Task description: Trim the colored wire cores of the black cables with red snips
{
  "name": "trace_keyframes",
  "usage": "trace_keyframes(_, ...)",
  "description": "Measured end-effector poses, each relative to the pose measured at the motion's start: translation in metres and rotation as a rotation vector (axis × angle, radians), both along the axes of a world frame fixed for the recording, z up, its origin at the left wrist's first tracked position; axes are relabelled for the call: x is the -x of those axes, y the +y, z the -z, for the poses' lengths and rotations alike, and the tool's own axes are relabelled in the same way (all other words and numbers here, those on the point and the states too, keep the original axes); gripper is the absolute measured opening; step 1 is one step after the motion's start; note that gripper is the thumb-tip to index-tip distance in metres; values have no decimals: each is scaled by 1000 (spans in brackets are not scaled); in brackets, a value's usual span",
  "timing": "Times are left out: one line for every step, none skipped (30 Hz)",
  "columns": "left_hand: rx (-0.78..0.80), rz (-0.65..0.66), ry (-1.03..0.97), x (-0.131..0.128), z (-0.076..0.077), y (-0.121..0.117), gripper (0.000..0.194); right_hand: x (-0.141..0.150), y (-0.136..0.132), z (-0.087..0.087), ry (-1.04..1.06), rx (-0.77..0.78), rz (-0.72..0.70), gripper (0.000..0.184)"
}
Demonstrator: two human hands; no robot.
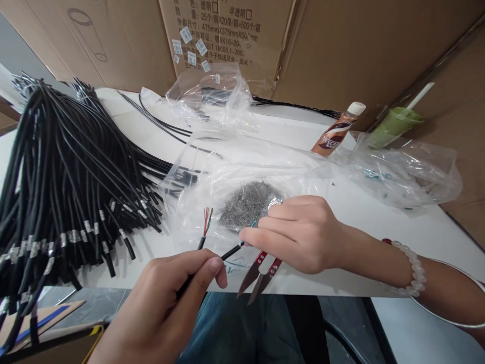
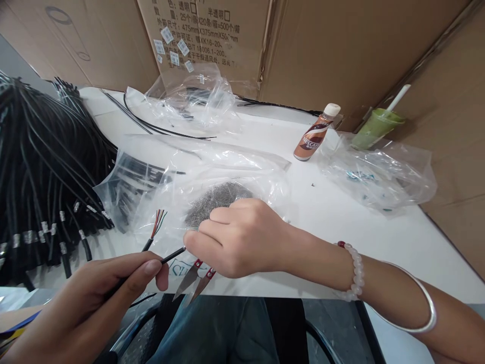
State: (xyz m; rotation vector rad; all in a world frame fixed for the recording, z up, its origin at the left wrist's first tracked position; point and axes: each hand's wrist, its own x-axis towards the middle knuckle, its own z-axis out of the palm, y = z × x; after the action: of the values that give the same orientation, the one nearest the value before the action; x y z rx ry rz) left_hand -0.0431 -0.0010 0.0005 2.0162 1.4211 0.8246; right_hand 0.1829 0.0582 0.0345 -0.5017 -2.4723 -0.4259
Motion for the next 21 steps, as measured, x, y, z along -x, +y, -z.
trace_keyframes(18,2,-2,1,0,0,34,0,0,0,-5,2,-4,31)
trace_keyframes(32,6,-2,1,0,0,34,0,0,0,-7,2,-7,31)
trace_keyframes(38,7,-5,2,0,0,34,-1,0,0,-8,1,-11,31)
trace_keyframes(40,5,-6,1,0,0,33,-1,0,0,-12,-2,-12,30)
trace_keyframes(34,1,-11,1,-1,1,32,-1,0,-1,-17,-8,-14,30)
trace_keyframes(27,2,-20,1,-1,1,31,-2,0,-1,-22,-12,-14,28)
trace_keyframes(23,6,-29,0,-2,2,30,-2,0,-2,-27,-17,-12,27)
trace_keyframes(22,15,-37,-1,-2,3,30,-2,0,-3,-30,-24,-10,26)
trace_keyframes(27,32,-41,-2,-3,3,29,-2,0,-4,-39,-28,-8,25)
trace_keyframes(32,48,-42,-3,-3,4,29,-1,0,-5,-50,-27,-5,25)
trace_keyframes(35,56,-39,-3,-3,4,29,-1,0,-6,-64,-25,-2,26)
trace_keyframes(38,57,-30,-4,-4,5,28,0,-1,-7,-81,-16,3,27)
trace_keyframes(33,53,-26,-4,-4,5,27,0,-1,-8,-94,-3,7,29)
trace_keyframes(32,55,-23,-4,-5,6,26,0,-2,-8,-106,16,9,30)
trace_keyframes(37,65,-21,-5,-5,6,26,0,-3,-9,-117,39,8,30)
trace_keyframes(44,83,-20,-5,-6,7,27,0,-4,-11,-132,63,6,30)
trace_keyframes(52,105,-19,-5,-8,8,29,-1,-4,-12,-153,94,4,29)
trace_keyframes(57,131,-14,-6,-9,9,31,-1,-5,-15,-185,136,6,27)
trace_keyframes(60,157,-2,-6,-10,9,32,-2,-4,-18,-230,193,8,24)
trace_keyframes(57,179,17,-7,-11,9,33,-2,-4,-22,-291,269,15,21)
trace_keyframes(46,195,37,-7,-11,8,33,-1,-2,-27,-359,360,22,18)
